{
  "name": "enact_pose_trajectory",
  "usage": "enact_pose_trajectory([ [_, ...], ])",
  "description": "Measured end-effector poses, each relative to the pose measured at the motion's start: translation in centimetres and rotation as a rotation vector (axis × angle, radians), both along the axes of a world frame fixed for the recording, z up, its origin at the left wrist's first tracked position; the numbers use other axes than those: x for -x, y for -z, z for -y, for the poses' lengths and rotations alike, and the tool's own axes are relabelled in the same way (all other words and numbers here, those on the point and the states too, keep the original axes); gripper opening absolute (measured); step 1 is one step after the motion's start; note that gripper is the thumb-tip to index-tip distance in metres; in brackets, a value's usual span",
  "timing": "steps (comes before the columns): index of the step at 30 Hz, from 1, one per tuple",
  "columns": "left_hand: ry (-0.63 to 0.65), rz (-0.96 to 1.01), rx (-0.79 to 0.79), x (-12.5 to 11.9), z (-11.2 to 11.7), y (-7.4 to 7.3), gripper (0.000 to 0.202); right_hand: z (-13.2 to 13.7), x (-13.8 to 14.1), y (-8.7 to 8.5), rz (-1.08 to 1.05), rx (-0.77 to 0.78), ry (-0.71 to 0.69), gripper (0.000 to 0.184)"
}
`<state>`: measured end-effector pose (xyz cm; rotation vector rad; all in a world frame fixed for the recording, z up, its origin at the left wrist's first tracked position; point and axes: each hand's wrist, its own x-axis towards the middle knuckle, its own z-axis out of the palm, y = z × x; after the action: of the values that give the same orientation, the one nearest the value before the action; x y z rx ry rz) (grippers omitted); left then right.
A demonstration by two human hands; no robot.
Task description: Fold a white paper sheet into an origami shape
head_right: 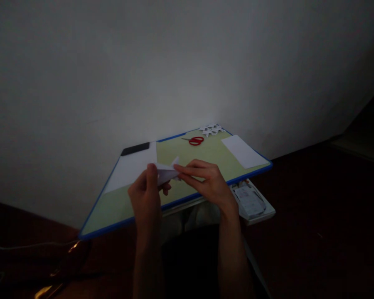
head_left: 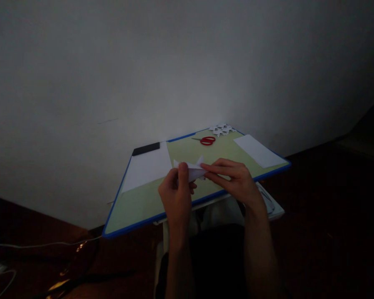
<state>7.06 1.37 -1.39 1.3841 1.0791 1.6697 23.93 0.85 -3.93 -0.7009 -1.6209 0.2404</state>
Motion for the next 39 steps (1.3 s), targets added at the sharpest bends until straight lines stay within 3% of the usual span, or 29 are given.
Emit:
enact_pose_trajectory([
  [8, -0.114, -0.004, -0.005, 0.0, 0.3, -0.4, 0.036, 0.3, 0.5, -0.6, -0.044, 0.032, 0.075, 0.027],
  [14, -0.179, -0.119, -0.024, 0.1, 0.3, -0.5, 0.037, 0.4, 0.8, -0.8, -0.113, 0.055, 0.133, 0.014],
  [22, -0.214, -0.166, -0.056, 0.1, 0.1, -0.3, 0.037, 0.5, 0.5, -0.7, -0.12, 0.039, 0.103, 0.011],
  [27, -0.176, -0.03, -0.151, -0.7, 0.1, 0.1, 0.032, 0.2, 1.8, -1.2, -0.394, 0.152, 0.062, 0.025],
  [32, -0.146, 0.081, -0.175, -1.1, 0.1, 0.2, 0.024, 0.2, 3.2, -2.0, -0.591, 0.203, 0.066, 0.01],
  [36, -0.028, 0.122, -0.118, -0.4, -0.3, 0.2, 0.033, 0.0, 3.6, -2.2, -0.635, 0.135, 0.11, 0.01],
  [39, 0.116, 0.101, -0.119, 0.5, -0.8, 0.3, 0.03, -0.1, 3.3, -2.1, -0.554, 0.051, 0.14, 0.008],
])
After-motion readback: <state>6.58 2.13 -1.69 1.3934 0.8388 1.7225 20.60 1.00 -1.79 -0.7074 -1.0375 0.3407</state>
